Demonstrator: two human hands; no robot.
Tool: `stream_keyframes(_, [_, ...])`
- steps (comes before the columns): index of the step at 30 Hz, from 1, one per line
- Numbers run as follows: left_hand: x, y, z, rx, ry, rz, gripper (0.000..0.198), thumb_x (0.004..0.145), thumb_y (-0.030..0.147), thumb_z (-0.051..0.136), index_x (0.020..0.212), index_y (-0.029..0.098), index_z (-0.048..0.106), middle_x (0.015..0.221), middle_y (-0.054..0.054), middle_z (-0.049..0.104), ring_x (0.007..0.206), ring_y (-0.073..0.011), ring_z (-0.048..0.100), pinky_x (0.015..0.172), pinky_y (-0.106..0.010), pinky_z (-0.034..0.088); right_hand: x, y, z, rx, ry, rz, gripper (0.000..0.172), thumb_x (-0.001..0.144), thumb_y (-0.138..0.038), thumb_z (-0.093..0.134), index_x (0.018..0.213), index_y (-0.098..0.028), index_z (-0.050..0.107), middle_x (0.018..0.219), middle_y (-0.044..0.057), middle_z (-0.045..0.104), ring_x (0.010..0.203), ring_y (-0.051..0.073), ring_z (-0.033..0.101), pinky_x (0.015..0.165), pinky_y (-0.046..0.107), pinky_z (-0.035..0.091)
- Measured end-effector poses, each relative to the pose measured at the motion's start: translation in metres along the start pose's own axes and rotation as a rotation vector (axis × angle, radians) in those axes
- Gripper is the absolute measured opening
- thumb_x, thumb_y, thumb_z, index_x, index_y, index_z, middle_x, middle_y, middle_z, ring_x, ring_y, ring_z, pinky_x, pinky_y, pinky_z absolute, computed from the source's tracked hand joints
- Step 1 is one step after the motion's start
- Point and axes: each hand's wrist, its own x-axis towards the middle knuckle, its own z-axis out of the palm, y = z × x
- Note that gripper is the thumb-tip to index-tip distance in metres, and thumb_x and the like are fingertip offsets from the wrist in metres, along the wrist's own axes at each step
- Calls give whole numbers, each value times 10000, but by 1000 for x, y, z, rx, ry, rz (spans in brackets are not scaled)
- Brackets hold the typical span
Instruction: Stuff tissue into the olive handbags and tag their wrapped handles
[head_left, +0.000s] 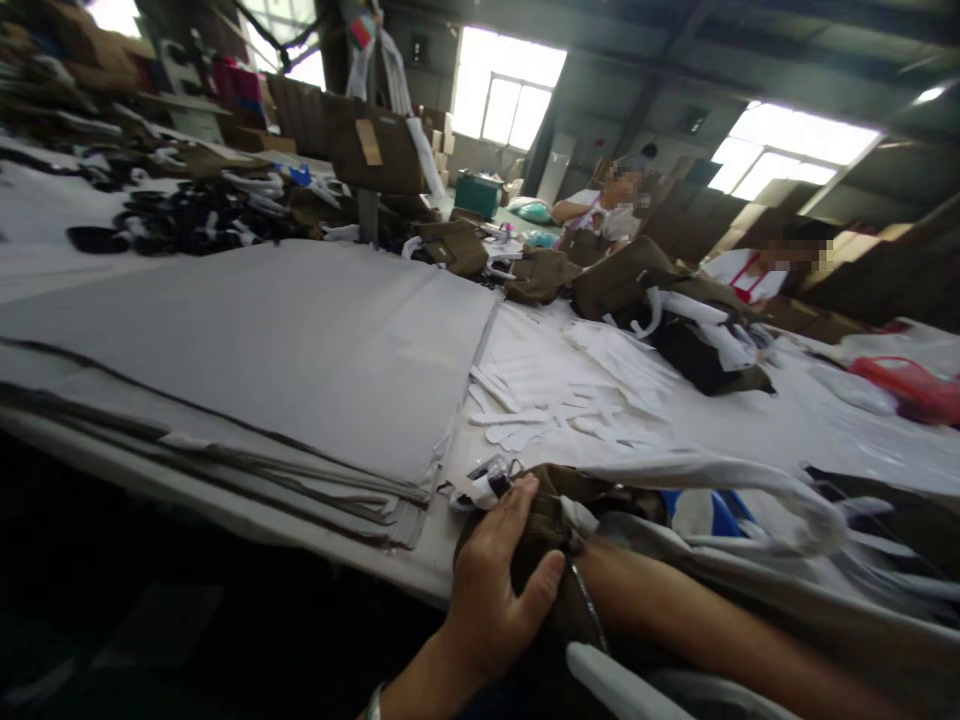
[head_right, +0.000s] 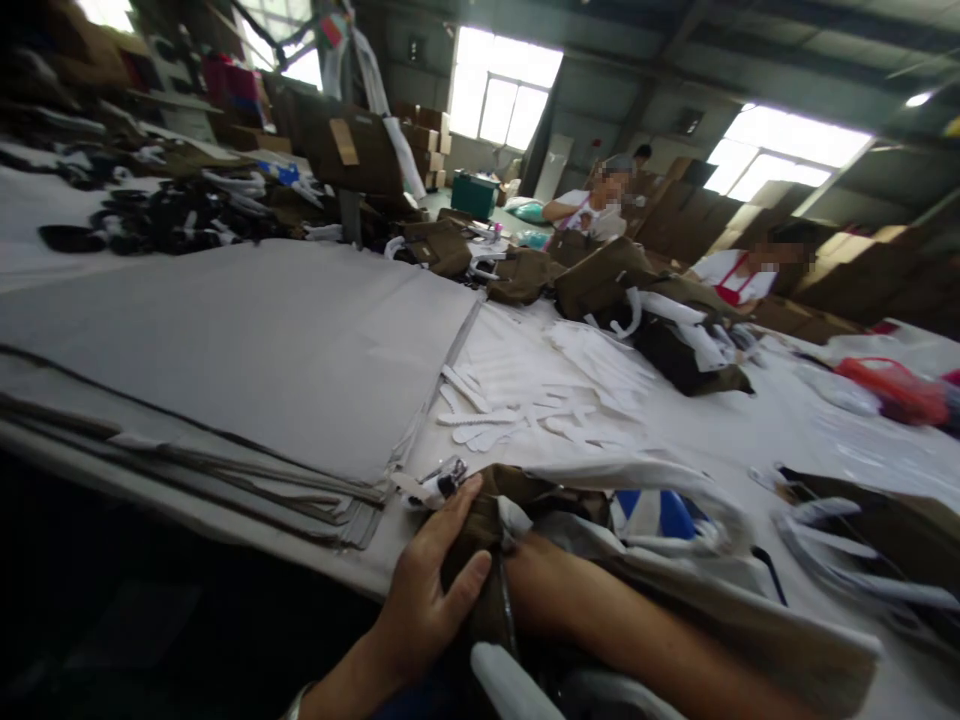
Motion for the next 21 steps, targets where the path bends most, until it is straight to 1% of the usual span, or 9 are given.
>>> stream_keyframes(3, [1,8,-23,276,-41,-22,530,958,400,526,1434,168,504,1405,-112,613,1281,-263,597,1049,-414,523,-31,-26,-42,-66,-35,-49,295,933,-155,544,1141,-251,730,1083,52,754,1048,196,686,1005,301,513])
stream_keyframes(5, [4,23,-41,456,7,43,384,944,401,568,1275,222,643,1208,-70,739,1056,-262,728,868,-370,614,-72,-40,-70,-129,89,-15,349,962,-160,516,1263,-254,665,1203,45,722,1098,172,675,1004,264,516])
stream_keyframes(7, [9,45,-55,484,77,193,215,932,341,610,1106,260,707,1047,-15,784,884,-214,765,771,-290,615,-124,-49,-87,-290,364,77,392,980,-204,510,1353,-293,594,1297,12,680,1133,157,669,977,226,536])
stream_keyframes(9, [19,75,-60,328,0,364,142,917,242,640,1039,267,708,992,19,783,852,-153,755,798,-208,585,-180,-50,-88,-470,703,310,365,979,-320,528,1334,-357,600,1305,-19,674,1122,192,681,994,286,552])
stream_keyframes(12, [41,125,-50,16,-358,517,180,896,125,644,1018,238,712,955,26,781,834,-98,741,795,-121,550,-248,-36,-57,-470,1005,773,423,952,-532,488,1294,-334,639,1319,14,666,1192,287,644,1092,456,492])
stream_keyframes(15, [69,170,-21,-66,-640,561,226,923,133,614,1096,231,721,1028,4,784,886,-112,745,809,-140,555,-287,-13,-3,-126,1047,1077,710,897,-703,407,1370,-207,595,1417,97,587,1327,362,524,1142,554,395])
stream_keyframes(17, [86,191,3,17,-823,586,333,929,264,641,1261,275,664,1194,-17,745,1067,-173,715,929,-236,555,-299,0,33,157,1001,1147,825,879,-757,373,1460,-186,505,1492,104,500,1400,368,428,1170,566,328])
stream_keyframes(19, [99,201,27,156,-974,613,638,858,456,703,1445,303,505,1404,-70,619,1277,-278,599,1042,-400,512,-301,8,63,406,958,1114,858,879,-772,372,1512,-196,432,1537,88,435,1448,346,349,1205,542,256])
stream_keyframes(21, [104,201,50,289,-1058,629,990,730,600,763,1556,304,304,1573,-152,396,1418,-396,399,1076,-569,436,-295,12,82,614,962,1002,886,870,-782,401,1527,-188,405,1569,86,383,1479,328,287,1226,514,200])
